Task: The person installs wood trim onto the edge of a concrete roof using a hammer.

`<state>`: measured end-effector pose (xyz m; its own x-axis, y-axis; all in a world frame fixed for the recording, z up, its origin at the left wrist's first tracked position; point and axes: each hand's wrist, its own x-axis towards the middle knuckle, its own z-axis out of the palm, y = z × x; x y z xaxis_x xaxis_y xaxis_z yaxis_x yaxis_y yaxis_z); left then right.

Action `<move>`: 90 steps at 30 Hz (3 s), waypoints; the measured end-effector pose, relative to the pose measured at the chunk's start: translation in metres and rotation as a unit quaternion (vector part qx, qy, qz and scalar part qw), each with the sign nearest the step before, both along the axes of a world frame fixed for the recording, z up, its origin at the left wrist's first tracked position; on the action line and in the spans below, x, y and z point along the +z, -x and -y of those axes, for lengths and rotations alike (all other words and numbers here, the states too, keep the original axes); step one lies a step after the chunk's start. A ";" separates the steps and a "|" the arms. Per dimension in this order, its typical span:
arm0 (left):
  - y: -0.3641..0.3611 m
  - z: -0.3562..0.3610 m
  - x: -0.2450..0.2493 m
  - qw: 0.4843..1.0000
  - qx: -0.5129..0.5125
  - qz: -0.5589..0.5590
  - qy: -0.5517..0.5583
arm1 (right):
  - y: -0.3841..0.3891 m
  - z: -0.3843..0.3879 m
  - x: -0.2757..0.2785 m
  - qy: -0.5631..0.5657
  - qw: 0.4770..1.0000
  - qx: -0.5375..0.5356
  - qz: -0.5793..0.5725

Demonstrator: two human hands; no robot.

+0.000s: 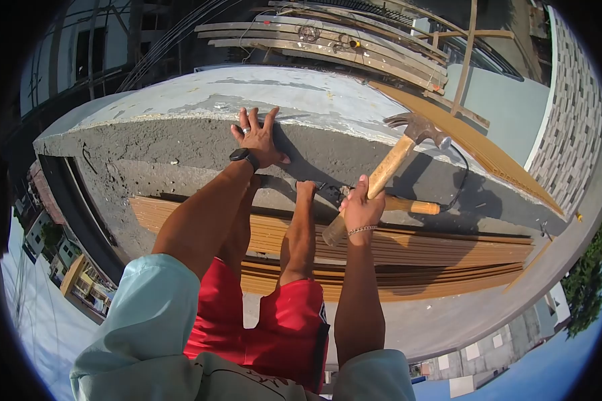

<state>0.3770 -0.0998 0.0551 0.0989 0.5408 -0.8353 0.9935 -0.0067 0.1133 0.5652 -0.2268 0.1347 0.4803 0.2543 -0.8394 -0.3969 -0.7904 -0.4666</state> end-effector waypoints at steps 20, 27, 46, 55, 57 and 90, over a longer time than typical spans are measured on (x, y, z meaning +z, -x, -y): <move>-0.005 -0.005 -0.005 1.000 -0.006 0.006 -0.026 | -0.018 -0.015 -0.012 0.023 0.999 0.026 -0.004; -0.003 -0.007 -0.004 1.000 0.003 0.002 -0.020 | -0.030 -0.029 -0.022 0.066 0.993 0.053 -0.080; -0.001 -0.002 0.002 1.000 -0.001 0.023 -0.018 | -0.017 -0.011 -0.027 0.045 0.995 0.083 0.019; -0.003 -0.002 0.001 0.999 0.000 0.028 -0.025 | -0.012 -0.005 -0.020 0.070 0.990 0.108 0.059; -0.003 -0.002 -0.001 1.000 0.004 0.015 -0.019 | -0.026 -0.015 -0.016 0.048 0.995 0.071 -0.047; 0.001 0.006 0.000 1.000 0.002 0.018 -0.024 | -0.048 -0.060 -0.009 0.078 0.986 0.138 -0.053</move>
